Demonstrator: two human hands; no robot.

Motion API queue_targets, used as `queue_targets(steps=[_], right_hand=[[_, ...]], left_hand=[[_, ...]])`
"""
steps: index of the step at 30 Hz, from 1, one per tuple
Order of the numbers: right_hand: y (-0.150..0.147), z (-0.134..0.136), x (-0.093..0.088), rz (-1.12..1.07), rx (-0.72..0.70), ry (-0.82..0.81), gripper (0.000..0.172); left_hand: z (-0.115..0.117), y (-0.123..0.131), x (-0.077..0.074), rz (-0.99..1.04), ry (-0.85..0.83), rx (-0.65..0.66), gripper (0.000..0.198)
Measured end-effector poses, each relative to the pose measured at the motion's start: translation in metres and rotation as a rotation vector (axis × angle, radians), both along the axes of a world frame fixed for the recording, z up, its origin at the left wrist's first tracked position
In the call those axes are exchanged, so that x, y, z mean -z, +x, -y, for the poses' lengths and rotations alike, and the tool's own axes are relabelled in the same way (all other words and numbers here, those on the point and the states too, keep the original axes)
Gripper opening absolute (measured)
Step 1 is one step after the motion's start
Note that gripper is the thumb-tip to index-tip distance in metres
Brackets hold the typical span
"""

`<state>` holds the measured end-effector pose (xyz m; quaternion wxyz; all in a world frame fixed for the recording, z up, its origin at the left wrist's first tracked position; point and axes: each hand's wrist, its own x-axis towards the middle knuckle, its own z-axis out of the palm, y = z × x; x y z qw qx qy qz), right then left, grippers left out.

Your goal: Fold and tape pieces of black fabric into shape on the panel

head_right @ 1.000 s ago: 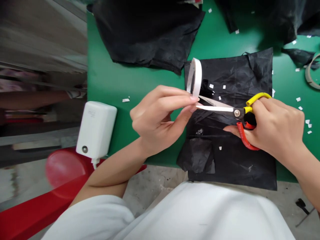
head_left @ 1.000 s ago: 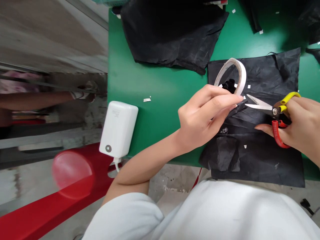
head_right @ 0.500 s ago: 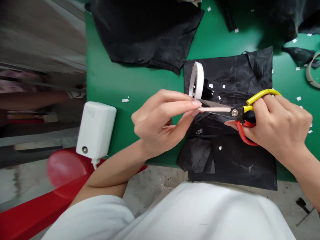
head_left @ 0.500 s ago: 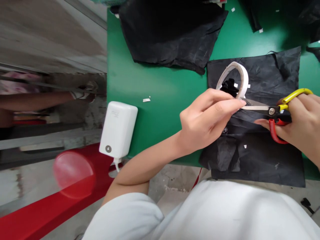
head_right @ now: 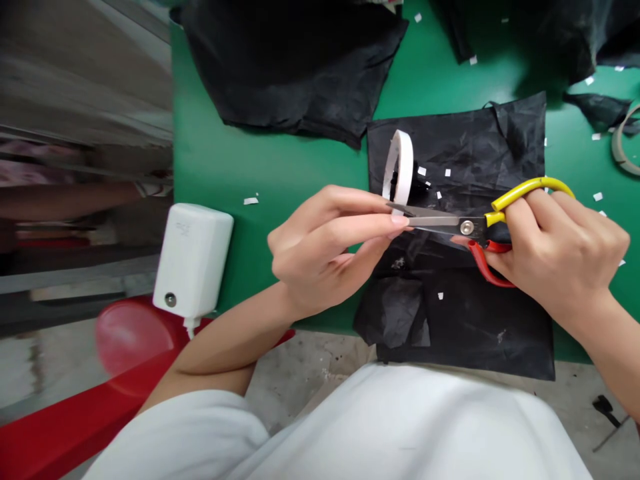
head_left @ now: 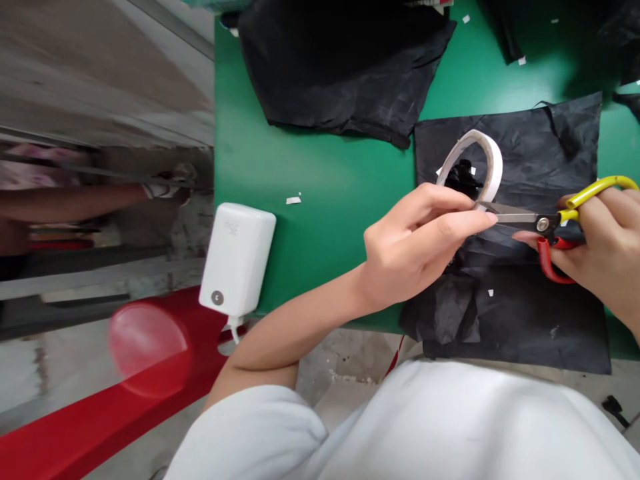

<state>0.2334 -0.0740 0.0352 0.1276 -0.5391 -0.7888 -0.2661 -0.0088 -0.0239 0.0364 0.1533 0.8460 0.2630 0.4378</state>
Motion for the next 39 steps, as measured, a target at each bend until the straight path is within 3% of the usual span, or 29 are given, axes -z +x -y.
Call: queue_targets(steps=[3, 10, 34, 39], right_hand=[[-0.0005, 0.0000, -0.0011, -0.027, -0.023, 0.020, 0.036], [-0.0025, 0.0006, -0.0012, -0.068, -0.043, 0.030, 0.017], [-0.0014, 0.0015, -0.0030, -0.081, -0.074, 0.005, 0.020], [-0.0026, 0.0009, -0.0003, -0.078, -0.060, 0.040, 0.028]], left_hand=[[-0.0007, 0.0000, 0.0004, 0.011, 0.009, 0.010, 0.021], [-0.0009, -0.0009, 0.0006, -0.016, 0.021, -0.011, 0.018], [-0.0010, -0.0009, 0.0012, -0.011, 0.039, -0.035, 0.014], [-0.0006, -0.0006, 0.0010, 0.029, 0.026, -0.020, 0.014]])
